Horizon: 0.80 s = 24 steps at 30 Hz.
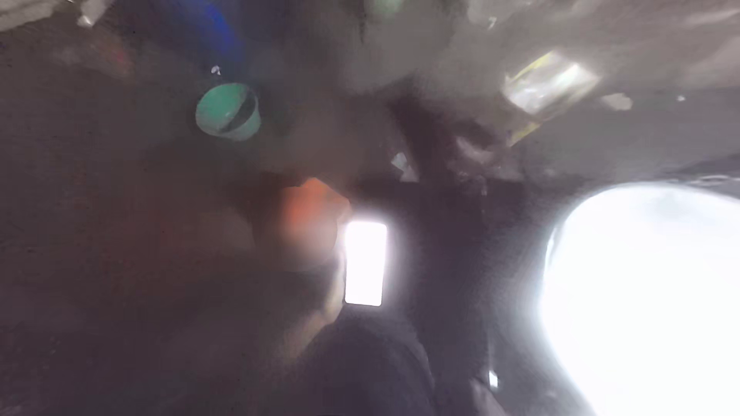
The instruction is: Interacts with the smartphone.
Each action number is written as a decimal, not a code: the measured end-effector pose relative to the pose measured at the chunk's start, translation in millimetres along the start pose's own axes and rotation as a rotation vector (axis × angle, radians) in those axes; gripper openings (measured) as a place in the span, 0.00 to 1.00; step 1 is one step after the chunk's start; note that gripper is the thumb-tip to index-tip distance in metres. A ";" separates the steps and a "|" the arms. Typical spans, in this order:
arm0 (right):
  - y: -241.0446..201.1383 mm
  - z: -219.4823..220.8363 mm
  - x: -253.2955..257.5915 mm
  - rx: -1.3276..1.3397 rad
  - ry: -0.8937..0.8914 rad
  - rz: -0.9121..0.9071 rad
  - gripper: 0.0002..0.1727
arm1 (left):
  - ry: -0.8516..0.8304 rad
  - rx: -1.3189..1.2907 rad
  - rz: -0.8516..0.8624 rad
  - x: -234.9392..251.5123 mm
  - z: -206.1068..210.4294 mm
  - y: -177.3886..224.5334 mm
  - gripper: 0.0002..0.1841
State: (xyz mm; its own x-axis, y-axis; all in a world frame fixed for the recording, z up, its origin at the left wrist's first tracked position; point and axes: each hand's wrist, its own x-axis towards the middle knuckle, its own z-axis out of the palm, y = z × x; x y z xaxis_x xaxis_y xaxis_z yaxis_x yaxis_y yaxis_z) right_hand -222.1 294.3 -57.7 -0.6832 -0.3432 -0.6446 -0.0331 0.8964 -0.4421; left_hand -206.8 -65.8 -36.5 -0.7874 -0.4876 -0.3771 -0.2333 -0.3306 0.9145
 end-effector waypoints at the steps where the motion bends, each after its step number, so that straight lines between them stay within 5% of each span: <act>1: -14.7 -20.7 20.1 -0.014 -0.008 -0.025 0.21 | 0.007 -0.024 -0.003 15.8 9.9 4.6 0.32; 3: -41.1 -55.9 53.3 0.003 -0.048 -0.049 0.23 | 0.045 -0.070 -0.060 41.0 33.4 21.8 0.30; 11: -42.6 -108.9 145.6 -0.083 -0.135 -0.064 0.26 | -0.108 0.049 -0.033 107.2 78.8 57.7 0.50; 24: -97.7 -195.6 250.7 -0.014 -0.168 -0.054 0.25 | -0.184 -0.030 -0.020 245.8 122.1 92.3 0.41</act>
State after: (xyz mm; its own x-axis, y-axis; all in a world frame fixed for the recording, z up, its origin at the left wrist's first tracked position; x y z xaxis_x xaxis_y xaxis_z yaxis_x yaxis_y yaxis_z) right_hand -532.8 175.6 -54.0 -0.5488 -0.4322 -0.7155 -0.0776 0.8786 -0.4712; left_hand -491.5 -117.5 -27.0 -0.8743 -0.3260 -0.3595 -0.2348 -0.3640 0.9013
